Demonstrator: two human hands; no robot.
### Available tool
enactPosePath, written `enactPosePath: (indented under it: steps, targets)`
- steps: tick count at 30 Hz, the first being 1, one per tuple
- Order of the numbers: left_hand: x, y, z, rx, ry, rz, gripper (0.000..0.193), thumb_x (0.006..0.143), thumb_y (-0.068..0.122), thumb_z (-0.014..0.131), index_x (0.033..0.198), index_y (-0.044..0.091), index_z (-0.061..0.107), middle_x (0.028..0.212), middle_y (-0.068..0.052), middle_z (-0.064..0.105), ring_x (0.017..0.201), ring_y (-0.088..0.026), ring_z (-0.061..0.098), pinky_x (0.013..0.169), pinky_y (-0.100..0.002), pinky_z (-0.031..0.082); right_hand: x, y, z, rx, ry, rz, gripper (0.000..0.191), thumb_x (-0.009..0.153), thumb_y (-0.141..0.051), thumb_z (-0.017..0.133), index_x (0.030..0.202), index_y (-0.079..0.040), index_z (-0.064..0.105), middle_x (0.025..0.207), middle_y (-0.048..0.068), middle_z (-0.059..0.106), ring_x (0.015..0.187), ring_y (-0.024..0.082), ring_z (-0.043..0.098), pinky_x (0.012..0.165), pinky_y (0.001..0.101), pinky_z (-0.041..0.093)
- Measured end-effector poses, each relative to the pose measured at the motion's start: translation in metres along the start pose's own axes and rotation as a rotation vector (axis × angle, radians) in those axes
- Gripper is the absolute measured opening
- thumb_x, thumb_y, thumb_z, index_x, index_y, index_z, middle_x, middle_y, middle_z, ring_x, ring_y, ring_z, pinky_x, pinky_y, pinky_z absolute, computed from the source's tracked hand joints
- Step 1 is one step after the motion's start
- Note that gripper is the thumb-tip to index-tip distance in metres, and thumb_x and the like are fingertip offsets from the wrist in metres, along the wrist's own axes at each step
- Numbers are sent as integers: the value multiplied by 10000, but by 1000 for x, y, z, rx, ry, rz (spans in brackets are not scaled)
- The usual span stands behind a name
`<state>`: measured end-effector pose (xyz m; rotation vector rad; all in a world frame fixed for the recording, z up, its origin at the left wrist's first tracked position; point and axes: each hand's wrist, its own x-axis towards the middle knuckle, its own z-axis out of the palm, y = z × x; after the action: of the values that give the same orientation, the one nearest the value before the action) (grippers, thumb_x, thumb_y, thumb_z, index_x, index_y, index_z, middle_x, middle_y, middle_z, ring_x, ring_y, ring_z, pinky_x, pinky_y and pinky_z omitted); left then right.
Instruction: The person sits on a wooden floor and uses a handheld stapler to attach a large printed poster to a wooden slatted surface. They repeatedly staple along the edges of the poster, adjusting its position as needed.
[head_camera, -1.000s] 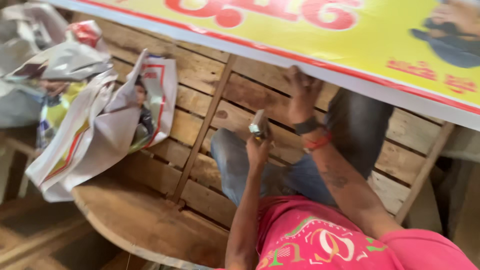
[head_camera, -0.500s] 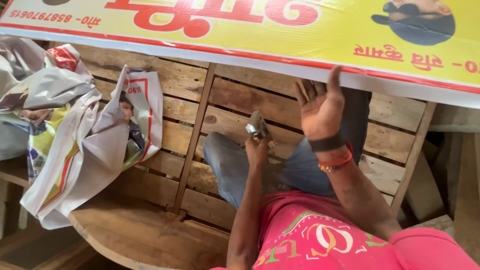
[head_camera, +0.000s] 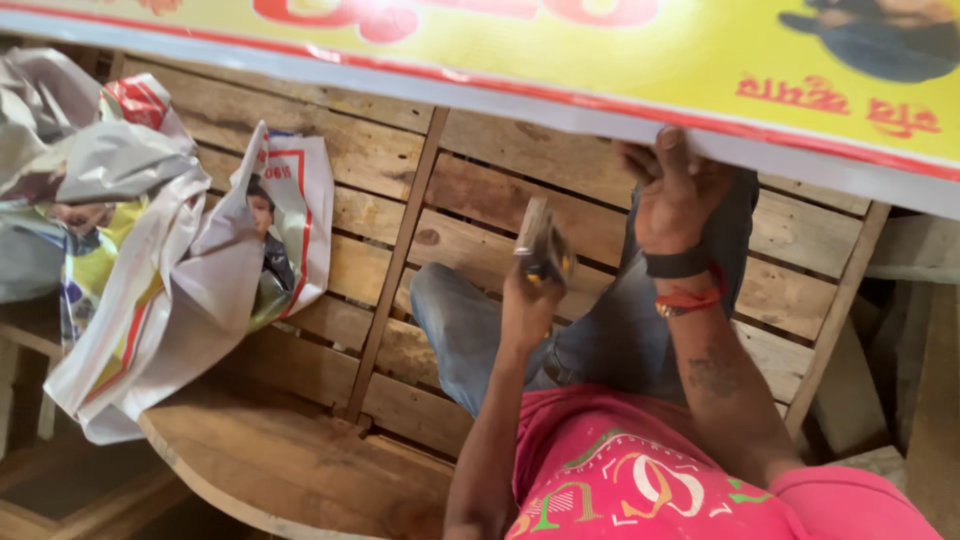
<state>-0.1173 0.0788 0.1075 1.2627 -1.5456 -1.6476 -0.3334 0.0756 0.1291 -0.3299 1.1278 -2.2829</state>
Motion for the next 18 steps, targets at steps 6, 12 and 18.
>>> enactPosePath:
  steps: [6, 12, 18]
  targets:
    - [0, 79, 26, 193, -69, 289, 635, 776, -14, 628, 1401, -57, 525, 1209, -228, 642, 1100, -362, 640, 934, -421, 538, 16, -10, -12, 106, -213, -20, 206, 1077, -80, 772, 1161, -74, 584, 1107, 81, 709, 1025, 350, 762, 867, 483, 668]
    - [7, 117, 51, 318, -117, 290, 764, 771, -10, 614, 1511, -32, 425, 1346, -247, 540, 1196, -448, 593, 995, -461, 521, 12, -15, -10, 184, -257, -9, 256, 1069, -50, 657, 1318, -25, 602, 1145, 119, 710, 1045, 286, 743, 978, 495, 639]
    - [11, 121, 66, 344, -114, 330, 767, 770, -16, 636, 1506, -43, 420, 1361, -255, 537, 1248, -456, 555, 1040, -485, 493, 12, -20, -5, 203, -336, -8, 215, 1096, -69, 609, 1301, -4, 599, 1054, 150, 716, 867, 261, 725, 809, 442, 621]
